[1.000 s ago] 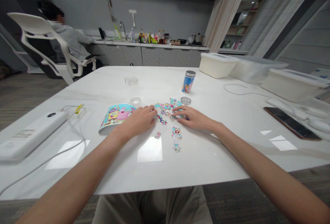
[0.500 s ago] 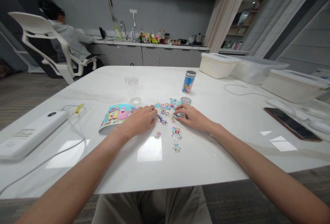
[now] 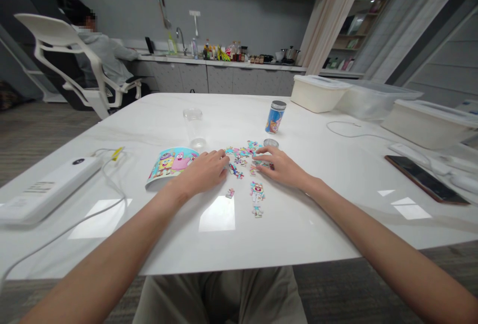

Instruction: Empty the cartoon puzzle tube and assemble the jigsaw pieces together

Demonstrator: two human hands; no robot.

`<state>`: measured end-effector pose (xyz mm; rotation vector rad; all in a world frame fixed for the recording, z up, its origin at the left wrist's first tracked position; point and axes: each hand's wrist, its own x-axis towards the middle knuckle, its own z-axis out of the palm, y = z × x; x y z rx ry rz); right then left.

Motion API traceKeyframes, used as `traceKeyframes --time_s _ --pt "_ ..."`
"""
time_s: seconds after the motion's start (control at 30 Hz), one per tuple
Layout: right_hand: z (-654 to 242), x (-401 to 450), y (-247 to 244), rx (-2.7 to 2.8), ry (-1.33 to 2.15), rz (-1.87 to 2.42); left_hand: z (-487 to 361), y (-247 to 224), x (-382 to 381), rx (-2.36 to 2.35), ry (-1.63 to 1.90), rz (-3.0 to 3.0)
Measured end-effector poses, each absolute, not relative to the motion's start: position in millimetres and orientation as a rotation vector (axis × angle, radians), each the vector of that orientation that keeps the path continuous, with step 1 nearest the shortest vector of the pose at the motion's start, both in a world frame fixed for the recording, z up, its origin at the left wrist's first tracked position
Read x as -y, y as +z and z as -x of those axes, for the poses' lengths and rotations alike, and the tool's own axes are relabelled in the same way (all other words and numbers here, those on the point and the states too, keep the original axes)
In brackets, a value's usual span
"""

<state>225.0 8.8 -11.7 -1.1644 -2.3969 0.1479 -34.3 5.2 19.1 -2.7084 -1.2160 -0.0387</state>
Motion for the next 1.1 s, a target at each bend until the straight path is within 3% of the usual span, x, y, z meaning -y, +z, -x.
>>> traceKeyframes --time_s 0.43,0.8,1.1 --pt "-224 -6 -6 2.363 0.360 1.142 37 18 -8 1.164 -0.032 2.694" --pt "-225 -9 -8 2.376 0.311 1.129 34 14 -10 1.156 -0.056 2.740" --pt "-222 -2 12 2.175 0.771 1.139 34 18 -9 1.175 -0.058 2.729"
